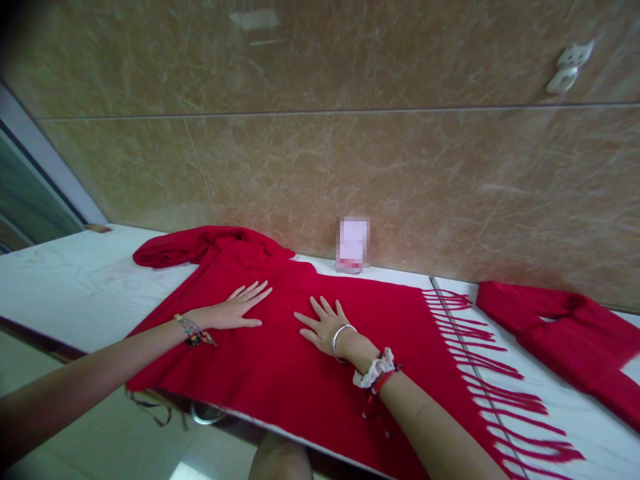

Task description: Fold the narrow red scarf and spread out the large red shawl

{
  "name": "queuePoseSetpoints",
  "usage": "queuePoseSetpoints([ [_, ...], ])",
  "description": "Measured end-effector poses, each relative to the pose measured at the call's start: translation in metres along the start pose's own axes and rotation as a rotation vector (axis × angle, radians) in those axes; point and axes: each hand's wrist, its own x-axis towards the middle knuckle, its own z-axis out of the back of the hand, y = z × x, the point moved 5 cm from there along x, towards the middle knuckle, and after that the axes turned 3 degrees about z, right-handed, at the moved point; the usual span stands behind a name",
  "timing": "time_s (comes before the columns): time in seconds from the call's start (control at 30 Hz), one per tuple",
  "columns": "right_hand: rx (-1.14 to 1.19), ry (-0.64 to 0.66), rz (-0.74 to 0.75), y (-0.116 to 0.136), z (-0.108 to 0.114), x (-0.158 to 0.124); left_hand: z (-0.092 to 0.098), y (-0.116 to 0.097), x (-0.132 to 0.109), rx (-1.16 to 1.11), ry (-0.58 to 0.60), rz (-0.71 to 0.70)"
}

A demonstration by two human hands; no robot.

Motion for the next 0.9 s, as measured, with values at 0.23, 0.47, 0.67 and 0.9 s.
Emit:
queuePoseSetpoints([
  [0.23,-0.05,-0.033,-0.204,-0.052,-0.01,-0.035,0.002,-0.001,-0.001,0.029,-0.085,-0.042],
  [0.47,0.001,-0.15,-0.231,-0.046,0.012,-0.009,0.02,-0.044,0.032,0.014,-0.112,-0.084],
  [0.67,0.067,-0.021,-0.334,-0.063,0.002,-0.001,0.02,-0.035,0.058,0.03,-0.217,-0.032],
  [0.9,-0.044,0.004,-0.665,-0.153,-0.009,-0.08,0.008,-0.015,0.058,0.038,-0.341,-0.042],
])
